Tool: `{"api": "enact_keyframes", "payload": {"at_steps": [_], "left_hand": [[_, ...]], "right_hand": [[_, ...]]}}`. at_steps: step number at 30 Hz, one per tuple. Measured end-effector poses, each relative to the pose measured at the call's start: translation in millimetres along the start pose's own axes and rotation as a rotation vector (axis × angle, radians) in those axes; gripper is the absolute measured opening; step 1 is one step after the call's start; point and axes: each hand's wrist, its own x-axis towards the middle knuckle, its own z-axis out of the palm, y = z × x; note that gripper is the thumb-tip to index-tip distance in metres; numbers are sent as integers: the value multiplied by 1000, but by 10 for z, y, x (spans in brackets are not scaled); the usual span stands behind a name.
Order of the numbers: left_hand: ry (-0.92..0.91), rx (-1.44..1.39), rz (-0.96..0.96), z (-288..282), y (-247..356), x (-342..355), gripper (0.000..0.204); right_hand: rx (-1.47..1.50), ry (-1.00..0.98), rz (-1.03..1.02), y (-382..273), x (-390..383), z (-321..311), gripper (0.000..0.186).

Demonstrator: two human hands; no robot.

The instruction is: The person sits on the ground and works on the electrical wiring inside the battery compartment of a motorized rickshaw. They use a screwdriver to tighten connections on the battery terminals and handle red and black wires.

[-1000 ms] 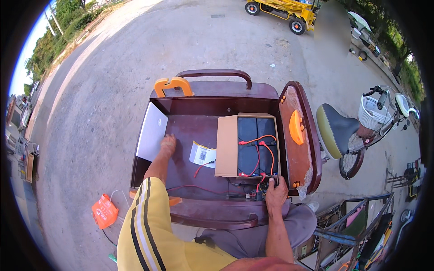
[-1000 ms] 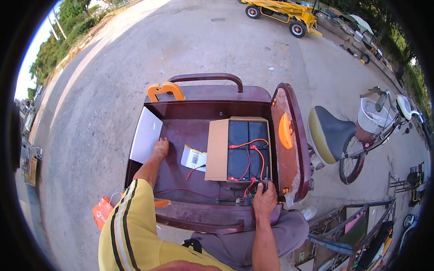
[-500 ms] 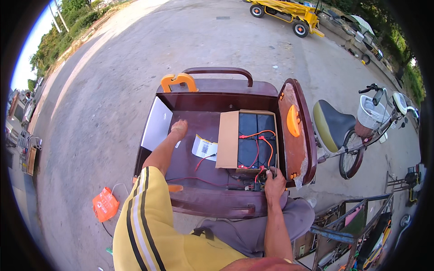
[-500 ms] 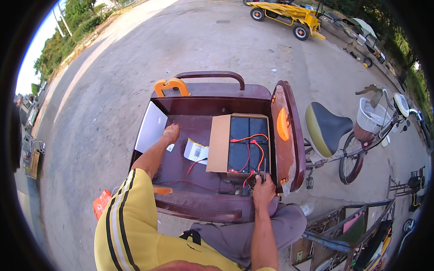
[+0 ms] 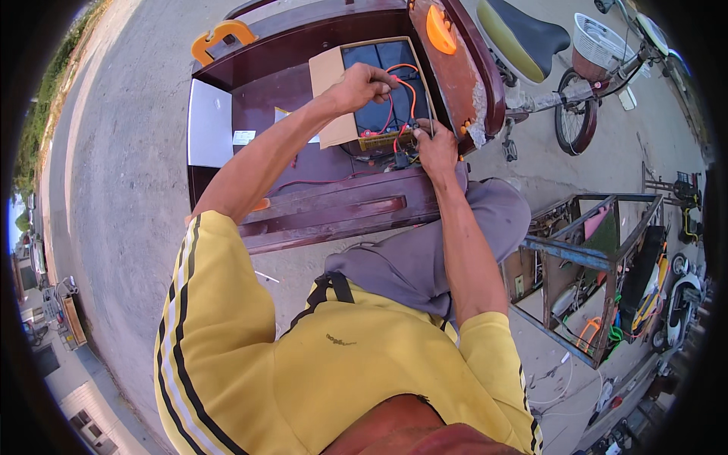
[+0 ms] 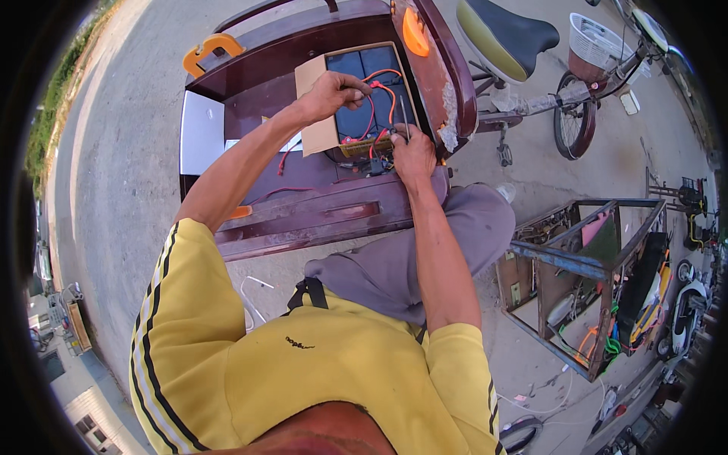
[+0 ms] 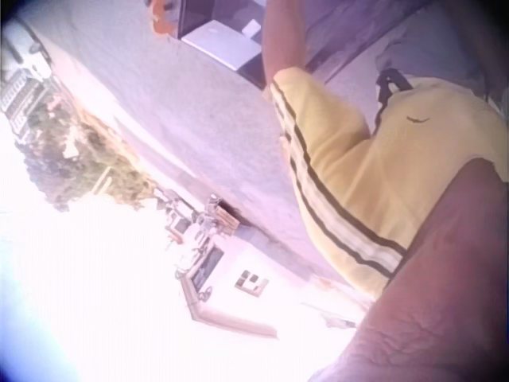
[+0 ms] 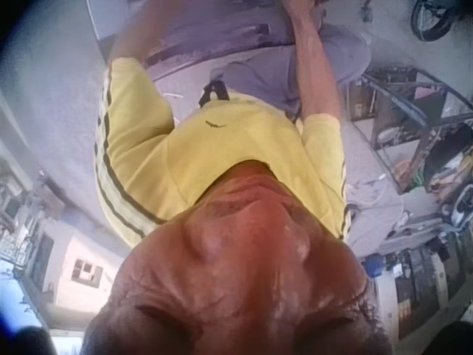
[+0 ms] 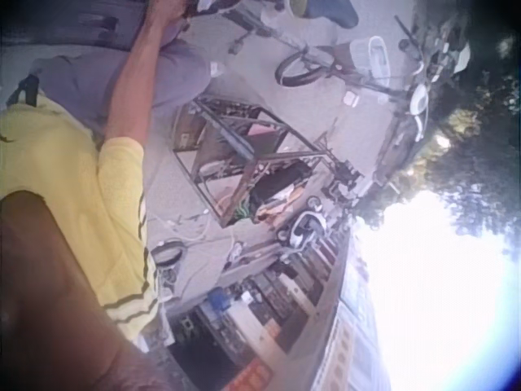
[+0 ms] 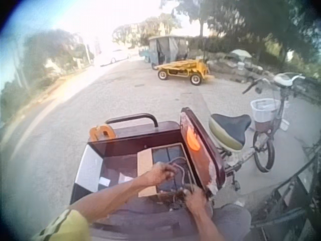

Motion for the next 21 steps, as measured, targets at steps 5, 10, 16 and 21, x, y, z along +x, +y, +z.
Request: {"api": "enact_keyframes", "payload": {"at_steps": [5,10,16,21], "left_hand": [[-47,240,17,613,85,-116,17],[-16,435,163,709,-72,-159,18],[10,407,222,773,-116,-142,18],[54,414,261,858,-196,-134,18]], "right_hand": [[26,-5,-17,82,10,-25,29],[-21,82,-70,31,-64,-2,28],[-47,104,-62,-3,-66,-32,27],[-43,124,-79,45,-59,-11,26]]}}
